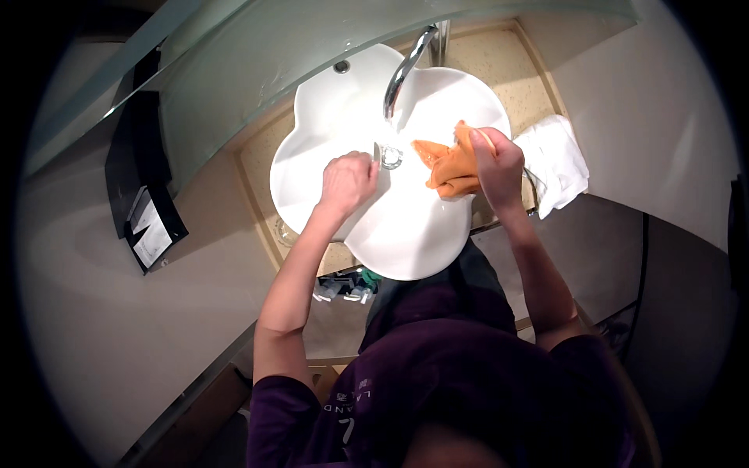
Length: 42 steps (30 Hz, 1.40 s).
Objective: The person places a purple trash bag into a metal bin, then retrieves a roll of toilet paper and places it on the holder. They spray a cleaning solution into the toilet bowl and scrub it thoroughly with a toilet brush, including the seat and lid. Finally, they wipe the sink basin and faucet with an orange cloth.
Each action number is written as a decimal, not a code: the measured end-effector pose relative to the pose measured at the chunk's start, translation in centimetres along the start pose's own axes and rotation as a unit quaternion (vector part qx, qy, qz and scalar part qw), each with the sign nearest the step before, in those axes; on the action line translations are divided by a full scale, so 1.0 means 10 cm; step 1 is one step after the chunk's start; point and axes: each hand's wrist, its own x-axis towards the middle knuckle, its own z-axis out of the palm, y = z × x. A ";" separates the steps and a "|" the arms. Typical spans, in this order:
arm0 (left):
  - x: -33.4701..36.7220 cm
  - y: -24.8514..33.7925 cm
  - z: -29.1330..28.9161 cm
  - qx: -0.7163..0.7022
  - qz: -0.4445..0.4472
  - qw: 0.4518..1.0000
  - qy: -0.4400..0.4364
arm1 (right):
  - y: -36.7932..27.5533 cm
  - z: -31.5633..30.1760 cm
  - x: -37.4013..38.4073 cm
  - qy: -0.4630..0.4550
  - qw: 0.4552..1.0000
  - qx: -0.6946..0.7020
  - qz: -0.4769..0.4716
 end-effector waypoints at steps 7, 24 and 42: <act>-0.10 0.08 -0.04 0.175 0.071 0.980 -0.065 | 0.10 0.47 -0.09 -0.235 0.929 -0.270 -0.097; -0.30 0.05 -0.13 -0.079 -0.108 0.986 0.099 | 0.87 1.35 0.06 -0.237 0.868 -0.319 -0.297; 0.08 0.05 0.30 -0.484 -0.233 0.843 0.030 | -0.37 -0.01 0.24 -0.168 0.904 0.302 0.253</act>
